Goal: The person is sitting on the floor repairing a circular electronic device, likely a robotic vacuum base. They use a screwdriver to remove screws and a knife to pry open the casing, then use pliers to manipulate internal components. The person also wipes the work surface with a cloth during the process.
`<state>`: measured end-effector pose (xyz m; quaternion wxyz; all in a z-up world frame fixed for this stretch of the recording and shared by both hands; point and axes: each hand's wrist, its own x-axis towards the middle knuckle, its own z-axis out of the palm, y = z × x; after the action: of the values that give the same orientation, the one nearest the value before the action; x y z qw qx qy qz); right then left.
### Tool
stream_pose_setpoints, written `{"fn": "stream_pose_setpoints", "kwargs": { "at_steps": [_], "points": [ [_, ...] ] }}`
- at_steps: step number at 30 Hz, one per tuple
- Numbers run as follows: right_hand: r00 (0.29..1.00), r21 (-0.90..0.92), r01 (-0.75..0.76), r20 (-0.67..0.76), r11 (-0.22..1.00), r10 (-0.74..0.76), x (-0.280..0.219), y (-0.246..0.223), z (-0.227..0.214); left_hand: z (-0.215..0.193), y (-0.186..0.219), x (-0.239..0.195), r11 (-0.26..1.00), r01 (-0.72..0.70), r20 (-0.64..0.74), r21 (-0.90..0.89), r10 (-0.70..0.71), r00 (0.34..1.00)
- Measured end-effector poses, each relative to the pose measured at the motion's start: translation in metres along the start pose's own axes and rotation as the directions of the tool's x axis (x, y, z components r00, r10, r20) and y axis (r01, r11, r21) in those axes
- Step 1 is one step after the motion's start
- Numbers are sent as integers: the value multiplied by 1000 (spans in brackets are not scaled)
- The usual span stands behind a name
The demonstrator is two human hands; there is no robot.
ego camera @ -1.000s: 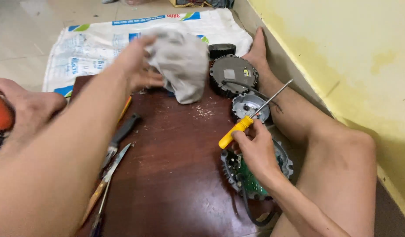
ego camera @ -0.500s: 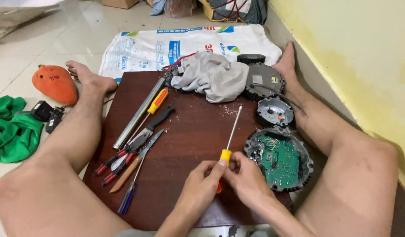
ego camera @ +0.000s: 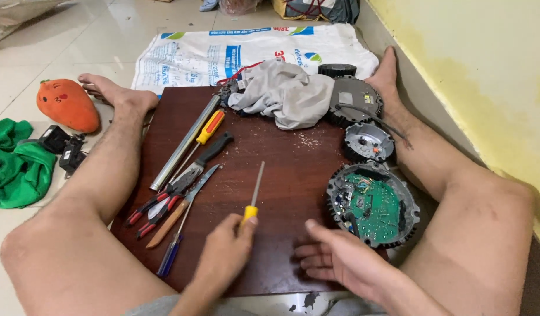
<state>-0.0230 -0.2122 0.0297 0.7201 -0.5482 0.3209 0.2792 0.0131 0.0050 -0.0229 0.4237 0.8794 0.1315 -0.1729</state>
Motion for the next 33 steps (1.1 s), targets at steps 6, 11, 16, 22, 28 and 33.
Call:
{"fn": "stream_pose_setpoints", "kwargs": {
  "at_steps": [6, 11, 16, 22, 28, 33],
  "points": [
    [976, 705, -29, -132, 708, 172, 10, 22, -30, -36, 8, -14, 988, 147, -43, -45, -149, 988],
    [851, 567, 380, -524, 731, -35, 47, 5, -59, -29, 16, -29, 961, 223, -23, -165, -229, 973],
    [597, 209, 521, -782, 828, -178, 84, -11, -110, -25, 24, -38, 963, 202, 43, -180, -198, 979],
    [470, -654, 173, -602, 737, -645, 58, -31, -93, -19, 45, -65, 999, -40, 63, -18, 41, 997],
    [385, -735, 265, -513, 624, -767, 69, -21, -89, -19, 66, -90, 985, -18, 298, 171, -34, 954],
    [60, -826, 393, -415, 404, -908, 94, -28, -100, -2, 65, -77, 914, -253, 306, 317, 154, 939]
  ]
}}
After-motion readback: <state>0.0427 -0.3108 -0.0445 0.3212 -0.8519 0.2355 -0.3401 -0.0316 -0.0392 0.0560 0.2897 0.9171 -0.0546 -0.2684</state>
